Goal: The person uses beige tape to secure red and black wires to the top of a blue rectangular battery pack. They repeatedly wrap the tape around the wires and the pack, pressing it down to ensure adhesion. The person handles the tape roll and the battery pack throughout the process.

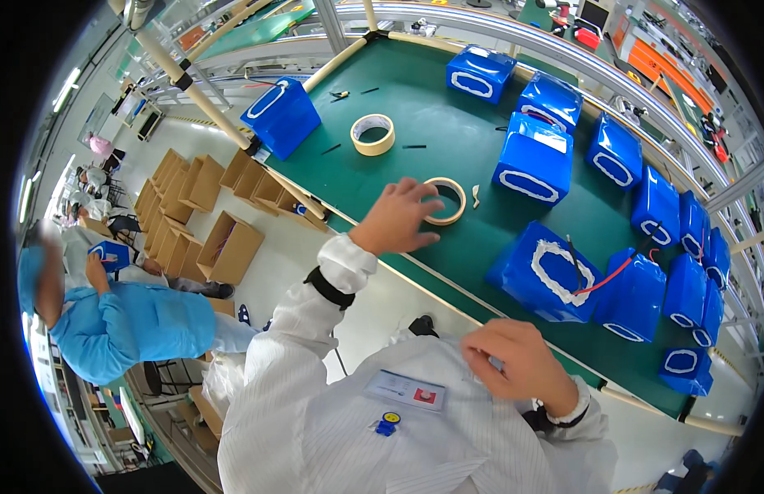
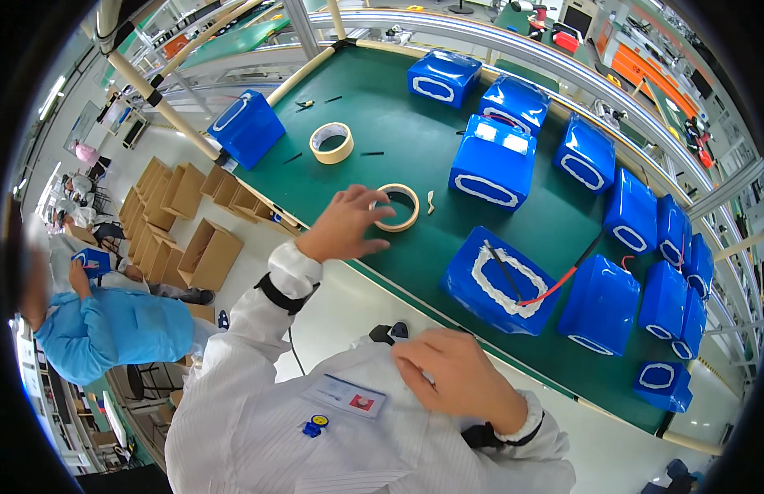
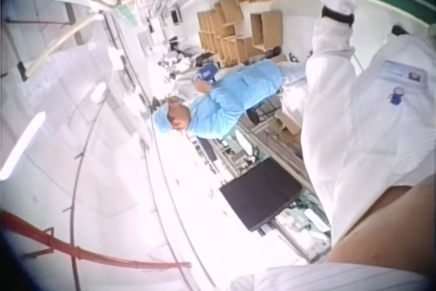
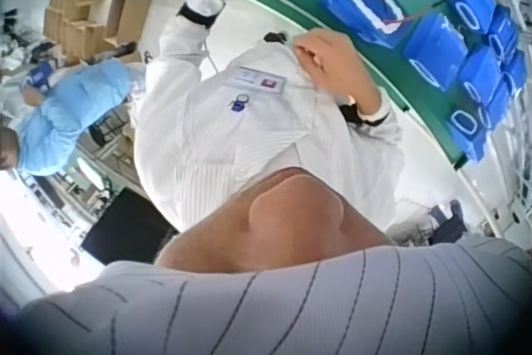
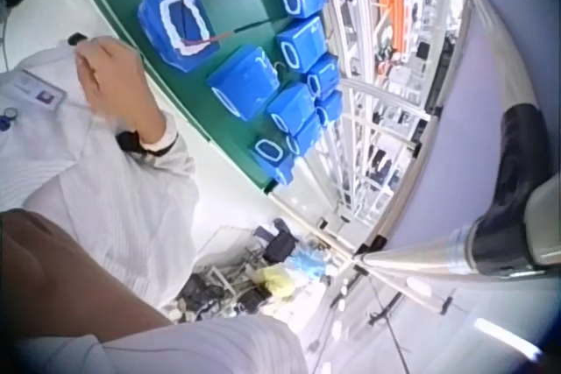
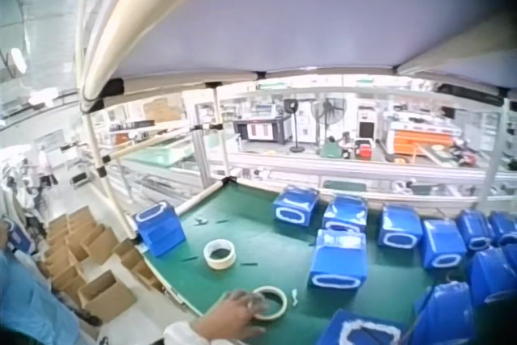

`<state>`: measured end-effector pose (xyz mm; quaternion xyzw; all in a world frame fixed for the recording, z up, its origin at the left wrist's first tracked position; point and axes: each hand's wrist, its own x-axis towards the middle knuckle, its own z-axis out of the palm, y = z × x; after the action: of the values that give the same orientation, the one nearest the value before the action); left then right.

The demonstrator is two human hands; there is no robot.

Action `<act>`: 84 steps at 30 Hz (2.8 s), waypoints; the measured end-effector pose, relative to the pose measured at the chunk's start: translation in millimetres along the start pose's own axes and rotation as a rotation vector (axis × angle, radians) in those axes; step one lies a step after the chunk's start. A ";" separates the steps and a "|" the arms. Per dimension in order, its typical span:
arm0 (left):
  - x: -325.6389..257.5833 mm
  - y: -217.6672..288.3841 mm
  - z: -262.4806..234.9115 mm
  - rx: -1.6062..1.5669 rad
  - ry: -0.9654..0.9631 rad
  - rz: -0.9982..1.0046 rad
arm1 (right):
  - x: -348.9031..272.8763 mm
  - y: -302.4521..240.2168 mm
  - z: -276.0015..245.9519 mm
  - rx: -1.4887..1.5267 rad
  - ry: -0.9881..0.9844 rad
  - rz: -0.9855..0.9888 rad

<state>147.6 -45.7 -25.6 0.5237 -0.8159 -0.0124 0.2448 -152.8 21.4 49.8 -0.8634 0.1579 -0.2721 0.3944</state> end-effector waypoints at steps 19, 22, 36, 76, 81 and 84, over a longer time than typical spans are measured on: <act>-67.6 107.0 -91.9 -1.160 0.324 -0.083 | 75.3 -24.4 15.1 -0.131 0.447 -0.072; -68.8 106.6 -94.5 -1.031 0.307 -0.042 | 79.0 -36.6 8.5 -0.201 0.450 -0.103; -63.4 97.1 -70.9 -1.089 0.579 -0.417 | 68.5 -5.0 29.3 0.683 0.161 0.307; -13.3 163.9 -99.5 -0.654 0.039 -0.020 | 18.8 -25.0 -9.6 -0.146 0.562 -0.101; -12.1 172.3 -92.6 -1.205 -0.037 -0.255 | 16.4 -40.3 -22.1 -0.071 0.597 -0.067; -3.6 175.9 -101.1 -1.354 -0.031 -0.515 | 13.7 -39.9 -27.5 -0.216 0.740 0.036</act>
<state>41.2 60.6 110.6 0.4324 -0.4835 -0.5795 0.4934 -155.9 23.9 100.0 -0.7406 0.3325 -0.5400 0.2221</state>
